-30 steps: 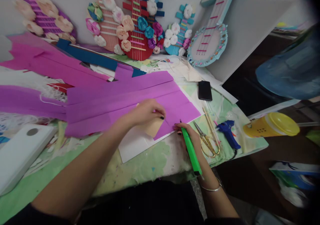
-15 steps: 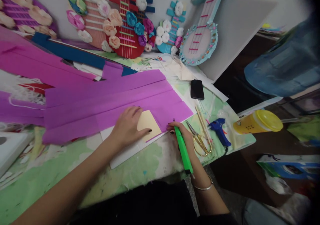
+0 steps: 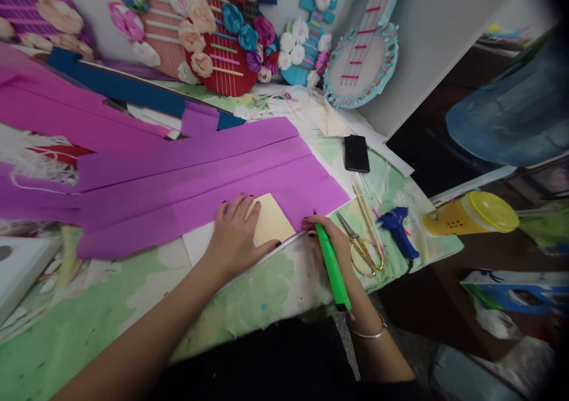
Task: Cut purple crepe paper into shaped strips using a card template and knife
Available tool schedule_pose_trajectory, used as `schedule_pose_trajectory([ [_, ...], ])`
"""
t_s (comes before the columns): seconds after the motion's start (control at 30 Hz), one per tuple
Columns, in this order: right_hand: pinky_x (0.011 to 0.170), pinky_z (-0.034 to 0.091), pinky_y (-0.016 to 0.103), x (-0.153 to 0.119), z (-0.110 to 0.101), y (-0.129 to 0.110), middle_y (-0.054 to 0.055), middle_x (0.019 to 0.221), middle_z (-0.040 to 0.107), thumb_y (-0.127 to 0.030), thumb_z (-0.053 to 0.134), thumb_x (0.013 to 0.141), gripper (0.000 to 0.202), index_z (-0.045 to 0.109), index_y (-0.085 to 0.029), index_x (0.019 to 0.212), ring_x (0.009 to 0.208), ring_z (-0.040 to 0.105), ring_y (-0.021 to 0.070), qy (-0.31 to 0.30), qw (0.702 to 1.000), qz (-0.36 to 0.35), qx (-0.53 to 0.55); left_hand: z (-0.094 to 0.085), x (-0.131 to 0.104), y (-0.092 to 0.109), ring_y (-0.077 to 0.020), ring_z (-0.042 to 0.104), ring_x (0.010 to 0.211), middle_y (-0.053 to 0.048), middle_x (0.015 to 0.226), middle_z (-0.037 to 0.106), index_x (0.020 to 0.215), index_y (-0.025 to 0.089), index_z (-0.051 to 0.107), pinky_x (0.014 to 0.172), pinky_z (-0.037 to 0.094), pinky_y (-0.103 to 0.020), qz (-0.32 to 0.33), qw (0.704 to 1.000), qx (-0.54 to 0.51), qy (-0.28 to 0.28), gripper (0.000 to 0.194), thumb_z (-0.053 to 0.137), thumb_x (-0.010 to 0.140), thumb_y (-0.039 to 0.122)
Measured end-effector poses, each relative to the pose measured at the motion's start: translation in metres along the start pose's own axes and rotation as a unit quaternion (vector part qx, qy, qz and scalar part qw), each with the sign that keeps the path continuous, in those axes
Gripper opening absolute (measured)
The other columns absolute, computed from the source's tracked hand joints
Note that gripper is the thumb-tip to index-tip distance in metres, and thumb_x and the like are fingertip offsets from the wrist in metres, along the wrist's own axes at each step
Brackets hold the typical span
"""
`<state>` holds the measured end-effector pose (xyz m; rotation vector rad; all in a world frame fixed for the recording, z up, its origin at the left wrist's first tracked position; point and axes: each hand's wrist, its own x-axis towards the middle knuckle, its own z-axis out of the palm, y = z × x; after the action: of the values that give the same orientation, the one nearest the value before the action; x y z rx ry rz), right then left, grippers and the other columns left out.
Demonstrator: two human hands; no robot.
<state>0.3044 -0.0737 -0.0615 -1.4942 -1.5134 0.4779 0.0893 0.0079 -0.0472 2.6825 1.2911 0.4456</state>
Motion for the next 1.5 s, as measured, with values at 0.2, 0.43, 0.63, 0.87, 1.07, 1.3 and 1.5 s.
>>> schedule_pose_trajectory([
  [0.2,0.085,0.053,0.033,-0.001,0.0,0.002,0.003,0.099,0.07,-0.019,0.053,0.088,0.022,0.061,-0.026,0.108,0.091,0.068,0.0193,0.01,1.0,-0.026,-0.014,0.002,-0.001,0.001,-0.0405,0.035,0.135,-0.025,0.141,0.047,0.133,0.008,0.047,0.109,0.022,-0.061,0.016,1.0,-0.009,-0.002,0.074,0.056,0.082,0.061],
  [0.43,0.092,0.049,0.038,0.002,-0.002,-0.011,0.005,0.102,0.069,-0.022,0.058,0.088,0.017,0.065,-0.026,0.103,0.104,0.063,0.0246,-0.022,0.992,-0.107,-0.057,-0.002,-0.002,-0.004,-0.0402,0.032,0.137,-0.026,0.145,0.04,0.138,0.007,0.045,0.11,0.02,-0.06,0.026,0.999,-0.027,-0.028,0.085,0.057,0.077,0.066],
  [0.63,0.096,0.047,0.04,0.003,-0.001,-0.014,0.004,0.102,0.07,-0.02,0.058,0.088,0.02,0.066,-0.029,0.105,0.109,0.06,0.0253,-0.058,0.991,-0.091,-0.076,-0.012,-0.007,-0.011,-0.0434,0.024,0.139,-0.022,0.152,0.03,0.143,0.015,0.041,0.11,0.02,-0.061,0.053,0.995,-0.044,-0.068,0.086,0.065,0.072,0.057],
  [0.87,0.096,0.046,0.041,-0.001,-0.001,-0.004,0.003,0.107,0.069,-0.023,0.062,0.087,0.022,0.066,-0.03,0.106,0.11,0.06,0.0243,-0.082,0.986,-0.104,-0.101,-0.013,-0.007,-0.013,-0.0408,0.033,0.134,-0.02,0.147,0.038,0.139,0.018,0.045,0.109,0.02,-0.061,0.072,0.994,-0.066,-0.049,0.078,0.065,0.072,0.052],
  [1.07,0.094,0.047,0.04,0.0,-0.002,-0.009,0.004,0.105,0.067,-0.021,0.056,0.09,0.021,0.063,-0.028,0.108,0.107,0.06,0.0241,-0.084,0.992,-0.082,-0.056,-0.015,-0.008,-0.011,-0.041,0.035,0.13,-0.023,0.145,0.039,0.138,0.014,0.047,0.106,0.024,-0.06,0.08,0.995,-0.031,-0.049,0.079,0.063,0.072,0.054],
  [1.3,0.091,0.049,0.04,0.001,-0.002,-0.006,0.004,0.104,0.067,-0.019,0.057,0.087,0.023,0.064,-0.029,0.107,0.103,0.062,0.0259,-0.074,0.994,-0.066,-0.04,-0.014,-0.006,-0.008,-0.0405,0.039,0.123,-0.02,0.141,0.043,0.134,0.018,0.051,0.104,0.023,-0.063,0.071,0.996,-0.043,-0.021,0.074,0.065,0.069,0.05],
  [1.5,0.091,0.05,0.038,0.0,-0.002,-0.007,0.003,0.104,0.067,-0.018,0.058,0.085,0.025,0.065,-0.03,0.106,0.102,0.063,0.0271,-0.064,0.995,-0.061,-0.039,-0.011,-0.004,-0.005,-0.04,0.037,0.127,-0.021,0.139,0.044,0.133,0.015,0.052,0.107,0.019,-0.063,0.071,0.996,-0.053,-0.025,0.072,0.064,0.07,0.05],
])
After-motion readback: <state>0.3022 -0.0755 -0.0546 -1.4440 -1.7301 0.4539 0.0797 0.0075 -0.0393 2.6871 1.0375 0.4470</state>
